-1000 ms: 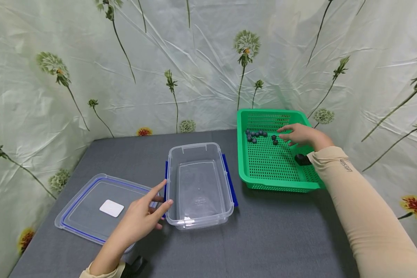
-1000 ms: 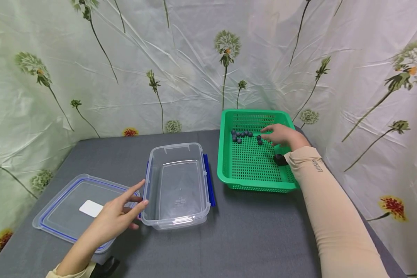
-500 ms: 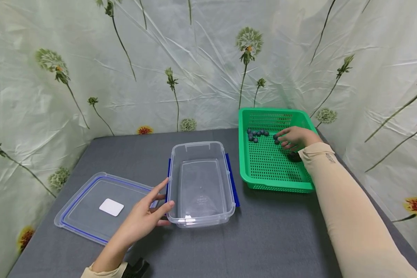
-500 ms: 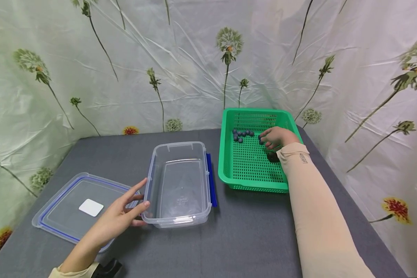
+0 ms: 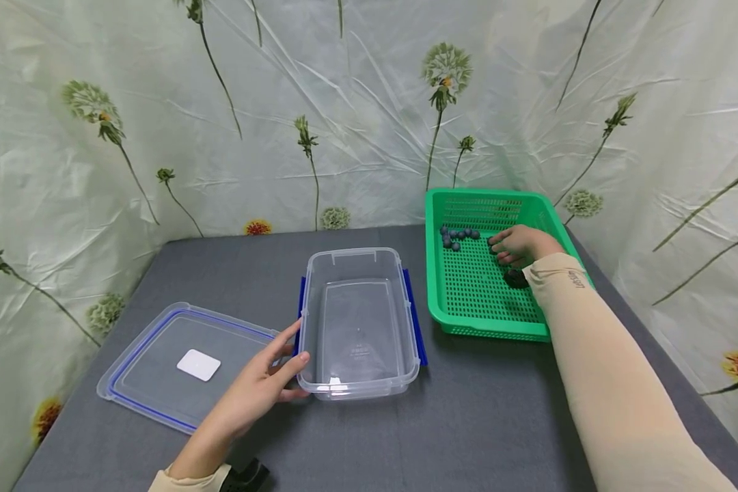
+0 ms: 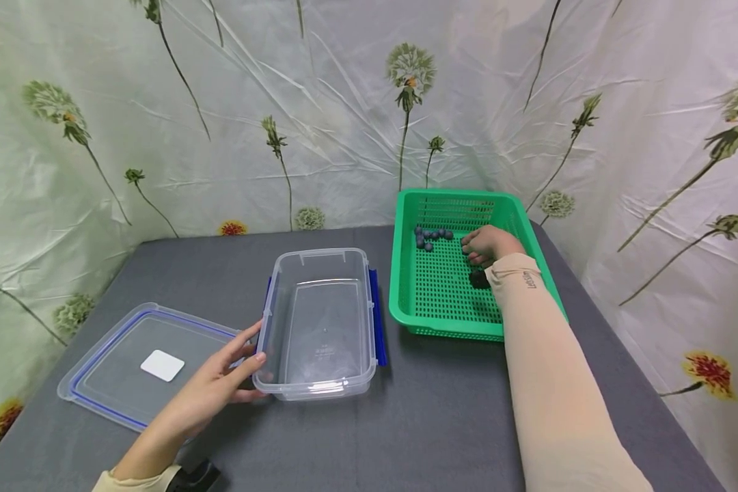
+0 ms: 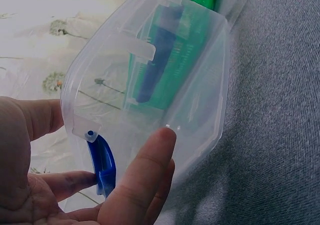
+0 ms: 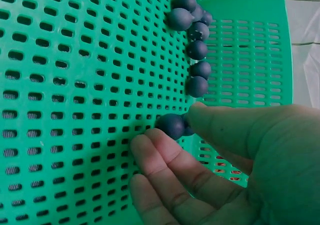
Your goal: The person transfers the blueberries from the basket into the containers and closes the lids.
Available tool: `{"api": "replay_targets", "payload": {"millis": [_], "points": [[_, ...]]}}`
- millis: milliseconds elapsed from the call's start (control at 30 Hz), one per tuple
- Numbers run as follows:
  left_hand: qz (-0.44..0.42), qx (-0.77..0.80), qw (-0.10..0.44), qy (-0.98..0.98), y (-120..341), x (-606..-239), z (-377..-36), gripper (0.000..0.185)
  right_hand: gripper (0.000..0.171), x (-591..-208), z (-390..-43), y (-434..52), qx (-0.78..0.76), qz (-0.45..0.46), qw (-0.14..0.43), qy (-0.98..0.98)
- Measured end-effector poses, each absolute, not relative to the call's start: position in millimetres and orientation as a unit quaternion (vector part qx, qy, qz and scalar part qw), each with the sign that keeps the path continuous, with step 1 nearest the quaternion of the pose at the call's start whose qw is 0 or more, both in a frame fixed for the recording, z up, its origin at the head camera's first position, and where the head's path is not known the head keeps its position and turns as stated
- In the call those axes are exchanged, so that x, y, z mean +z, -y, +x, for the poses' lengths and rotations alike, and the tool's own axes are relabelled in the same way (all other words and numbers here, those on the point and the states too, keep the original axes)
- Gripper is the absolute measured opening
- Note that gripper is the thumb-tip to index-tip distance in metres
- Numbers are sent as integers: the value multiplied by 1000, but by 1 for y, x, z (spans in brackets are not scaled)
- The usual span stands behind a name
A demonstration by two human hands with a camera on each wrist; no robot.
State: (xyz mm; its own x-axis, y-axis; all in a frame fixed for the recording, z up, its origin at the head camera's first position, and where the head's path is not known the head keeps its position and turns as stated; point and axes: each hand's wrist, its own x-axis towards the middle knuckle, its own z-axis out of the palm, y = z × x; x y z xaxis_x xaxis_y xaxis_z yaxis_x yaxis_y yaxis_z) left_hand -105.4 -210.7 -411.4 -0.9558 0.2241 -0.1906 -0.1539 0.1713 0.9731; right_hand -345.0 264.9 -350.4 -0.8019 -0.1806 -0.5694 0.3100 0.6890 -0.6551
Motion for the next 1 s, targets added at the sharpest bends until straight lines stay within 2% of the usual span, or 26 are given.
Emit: {"api": "replay_targets", "payload": {"millis": [500, 600, 1000], "points": [[21, 646, 146, -749, 212, -415, -105, 65, 55, -359, -352, -269, -394, 41, 286, -873], [23, 644, 145, -750, 211, -414, -105, 65, 48, -367, -358, -280, -406, 35, 275, -871], [23, 648, 146, -747, 211, -414, -103, 65, 47, -363, -347, -284, -381, 42, 227, -895]]}}
